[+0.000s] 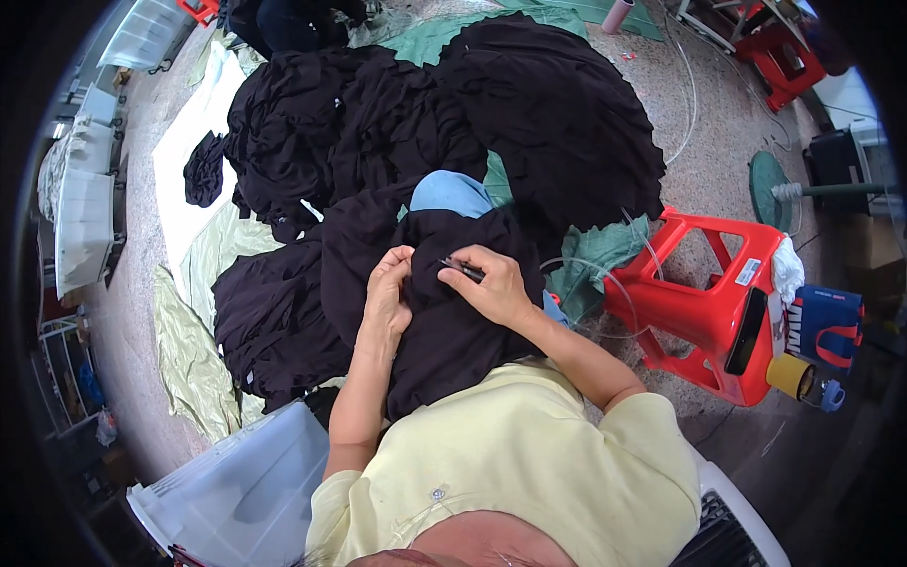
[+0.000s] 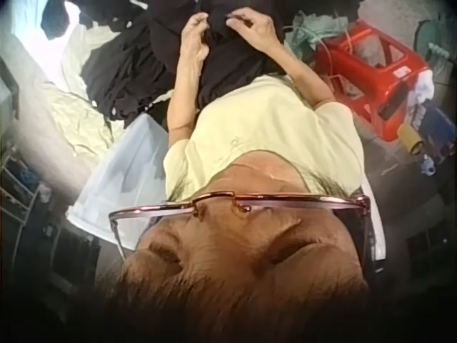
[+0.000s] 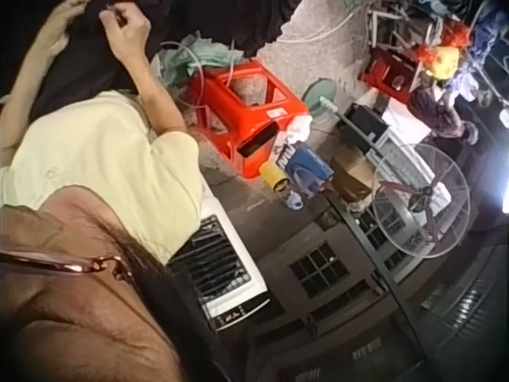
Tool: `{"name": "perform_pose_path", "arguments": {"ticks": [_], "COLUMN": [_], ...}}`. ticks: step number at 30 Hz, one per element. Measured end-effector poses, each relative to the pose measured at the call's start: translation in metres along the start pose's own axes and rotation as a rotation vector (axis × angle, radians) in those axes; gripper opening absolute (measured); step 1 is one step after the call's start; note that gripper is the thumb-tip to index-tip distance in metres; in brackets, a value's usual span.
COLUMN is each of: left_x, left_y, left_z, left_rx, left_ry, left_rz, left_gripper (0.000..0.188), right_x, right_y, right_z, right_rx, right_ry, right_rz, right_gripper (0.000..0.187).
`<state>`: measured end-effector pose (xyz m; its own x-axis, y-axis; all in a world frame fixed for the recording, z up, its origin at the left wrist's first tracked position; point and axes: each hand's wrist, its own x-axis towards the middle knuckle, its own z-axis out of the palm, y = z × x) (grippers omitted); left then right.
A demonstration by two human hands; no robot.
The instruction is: Trimming loose threads from black fabric garment pieces using small scissors.
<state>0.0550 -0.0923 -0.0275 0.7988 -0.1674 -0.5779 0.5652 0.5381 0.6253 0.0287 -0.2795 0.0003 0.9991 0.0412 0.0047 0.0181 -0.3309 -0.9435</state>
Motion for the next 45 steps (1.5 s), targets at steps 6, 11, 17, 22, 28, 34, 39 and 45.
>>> {"name": "perform_pose_path", "arguments": {"ticks": [6, 11, 17, 22, 28, 34, 39, 45], "left_x": [-0.001, 0.010, -0.002, -0.006, -0.007, -0.008, 0.002, 0.008], "left_y": [0.010, 0.000, 0.007, 0.007, 0.006, 0.006, -0.002, -0.003], "left_z": [0.041, 0.038, 0.042, 0.043, 0.044, 0.046, 0.025, 0.030], "left_rx": [0.525, 0.506, 0.081, 0.051, 0.063, 0.074, -0.031, -0.012], "left_ry": [-0.007, 0.085, 0.076, 0.064, 0.056, 0.070, -0.021, 0.043], "left_rz": [0.076, 0.323, 0.195, 0.199, 0.213, 0.215, 0.223, 0.004], "left_gripper": [0.018, 0.009, 0.005, 0.005, 0.005, 0.006, 0.013, 0.010], "right_x": [-0.006, 0.009, 0.024, 0.026, 0.030, 0.029, 0.028, 0.026], "right_y": [0.011, 0.008, 0.009, 0.006, 0.007, 0.008, 0.014, 0.029], "right_z": [-0.005, -0.020, -0.023, -0.020, -0.015, -0.014, -0.013, -0.009], "right_rx": [-0.013, -0.007, -0.117, -0.161, -0.155, -0.235, 0.098, 0.130], "right_ry": [0.064, 0.189, 0.205, 0.142, 0.153, 0.206, 0.366, 0.307], "right_rz": [-0.166, -0.072, -0.255, -0.289, -0.335, -0.420, -0.070, 0.016], "right_gripper": [0.022, 0.014, 0.017, 0.015, 0.016, 0.016, 0.016, 0.024]}}
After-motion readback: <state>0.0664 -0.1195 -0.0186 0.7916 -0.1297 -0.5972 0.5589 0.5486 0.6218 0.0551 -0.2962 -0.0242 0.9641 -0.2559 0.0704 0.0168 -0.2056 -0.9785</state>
